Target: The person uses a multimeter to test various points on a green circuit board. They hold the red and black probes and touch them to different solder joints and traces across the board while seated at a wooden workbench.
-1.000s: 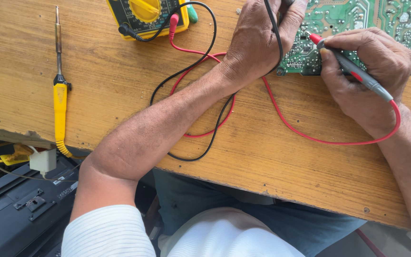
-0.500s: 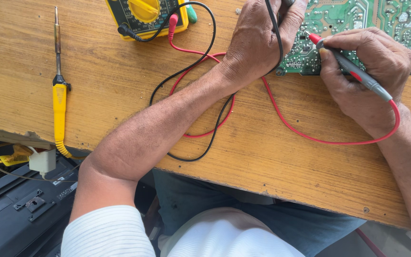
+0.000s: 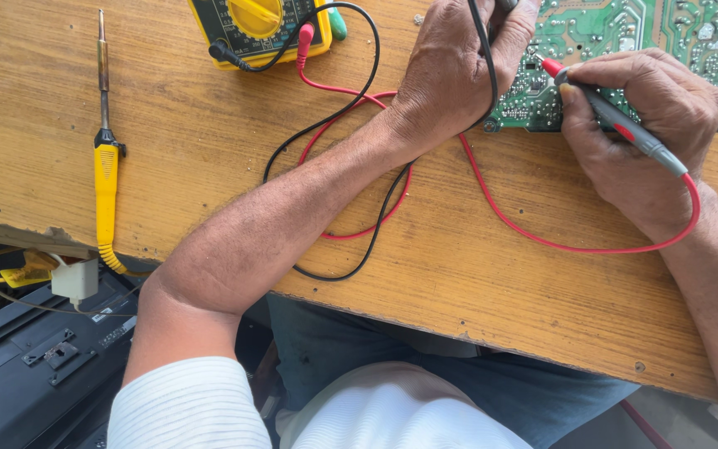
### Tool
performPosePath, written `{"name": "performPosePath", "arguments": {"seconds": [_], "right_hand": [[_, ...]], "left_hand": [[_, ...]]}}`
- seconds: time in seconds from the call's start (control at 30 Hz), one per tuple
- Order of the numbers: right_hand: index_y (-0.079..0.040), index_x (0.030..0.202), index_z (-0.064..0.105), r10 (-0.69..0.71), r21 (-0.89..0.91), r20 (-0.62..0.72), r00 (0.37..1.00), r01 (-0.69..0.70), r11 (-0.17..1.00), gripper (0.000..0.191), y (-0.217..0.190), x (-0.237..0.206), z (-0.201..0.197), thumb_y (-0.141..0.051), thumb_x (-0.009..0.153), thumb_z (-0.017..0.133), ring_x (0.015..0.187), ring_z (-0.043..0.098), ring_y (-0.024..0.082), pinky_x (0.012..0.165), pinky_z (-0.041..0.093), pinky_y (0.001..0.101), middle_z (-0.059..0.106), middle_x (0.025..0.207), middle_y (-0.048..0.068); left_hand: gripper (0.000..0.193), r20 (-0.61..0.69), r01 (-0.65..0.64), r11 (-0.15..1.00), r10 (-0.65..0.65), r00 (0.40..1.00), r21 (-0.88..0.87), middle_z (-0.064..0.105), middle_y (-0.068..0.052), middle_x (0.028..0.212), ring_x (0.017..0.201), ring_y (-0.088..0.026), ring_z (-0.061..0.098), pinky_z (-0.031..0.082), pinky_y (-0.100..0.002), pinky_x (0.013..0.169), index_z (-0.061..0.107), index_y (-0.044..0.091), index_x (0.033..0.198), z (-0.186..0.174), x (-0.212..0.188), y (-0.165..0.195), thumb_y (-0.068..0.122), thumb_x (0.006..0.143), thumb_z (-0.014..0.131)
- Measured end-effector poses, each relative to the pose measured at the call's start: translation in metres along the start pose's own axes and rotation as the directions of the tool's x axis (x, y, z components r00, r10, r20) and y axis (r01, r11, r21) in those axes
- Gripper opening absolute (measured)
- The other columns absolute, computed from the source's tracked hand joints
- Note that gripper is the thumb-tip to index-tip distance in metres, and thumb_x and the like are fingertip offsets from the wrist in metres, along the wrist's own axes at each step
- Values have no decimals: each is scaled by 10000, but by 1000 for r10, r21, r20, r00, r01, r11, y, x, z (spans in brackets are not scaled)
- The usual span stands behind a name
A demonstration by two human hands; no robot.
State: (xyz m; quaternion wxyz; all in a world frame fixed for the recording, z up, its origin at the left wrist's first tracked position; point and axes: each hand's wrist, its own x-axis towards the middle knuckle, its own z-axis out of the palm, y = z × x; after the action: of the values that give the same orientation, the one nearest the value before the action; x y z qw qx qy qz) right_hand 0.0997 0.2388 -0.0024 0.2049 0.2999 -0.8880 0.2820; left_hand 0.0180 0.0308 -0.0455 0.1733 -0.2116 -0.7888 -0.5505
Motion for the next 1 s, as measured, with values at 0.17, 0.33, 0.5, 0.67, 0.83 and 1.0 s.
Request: {"name": "performPosePath", "arguments": {"seconds": [0.17,0.33,0.5,0.67,0.83,1.0], "right_hand": [[24,1105,681,10,7,-3,1000,-10,1000,121,-1,1,-2,87,1013,727,1010,741,248,894,581,300,734,1117,154],[32,1130,698,14,14,0,1000,-14,1000,133,-3,1,-4,94,1016,726,1003,739,248,894,577,302,735,1109,152],[30,1131,699,5,17,4,1000,-5,1000,134,-4,3,-3,92,1014,726,1002,740,247,891,578,301,735,1109,153],[29,1131,700,-1,15,6,1000,1,1000,135,-4,3,-2,90,1013,726,1001,741,246,888,579,300,736,1109,153],[28,1132,701,-6,12,7,1000,6,1000,137,-3,3,-2,88,1012,726,999,742,245,885,580,299,736,1109,153],[26,1132,702,-5,13,7,1000,5,1000,138,-3,3,-2,86,1010,726,998,743,244,883,581,298,736,1109,154]], "left_hand": [[99,-15,-47,999,47,999,0,691,-36,818,783,-255,693,527,-426,751,643,99,1011,0,0,-1,194,1028,664],[111,-59,-76,997,76,995,-2,668,-43,787,762,-264,674,509,-440,741,624,97,960,2,1,0,182,1019,663],[183,-35,11,991,-15,999,-131,621,-59,696,639,-247,666,494,-419,629,581,65,895,2,4,1,175,1016,664],[200,-47,-2,991,-5,999,-132,610,-68,688,624,-252,660,492,-420,617,573,44,890,3,5,0,176,1011,663],[186,-35,-19,996,16,999,-88,639,-58,721,686,-261,684,506,-430,661,597,66,895,3,5,-1,189,1020,658],[166,-32,-16,997,13,999,-75,647,-55,737,708,-265,687,511,-434,689,603,70,916,2,5,-1,189,1017,660]]}}
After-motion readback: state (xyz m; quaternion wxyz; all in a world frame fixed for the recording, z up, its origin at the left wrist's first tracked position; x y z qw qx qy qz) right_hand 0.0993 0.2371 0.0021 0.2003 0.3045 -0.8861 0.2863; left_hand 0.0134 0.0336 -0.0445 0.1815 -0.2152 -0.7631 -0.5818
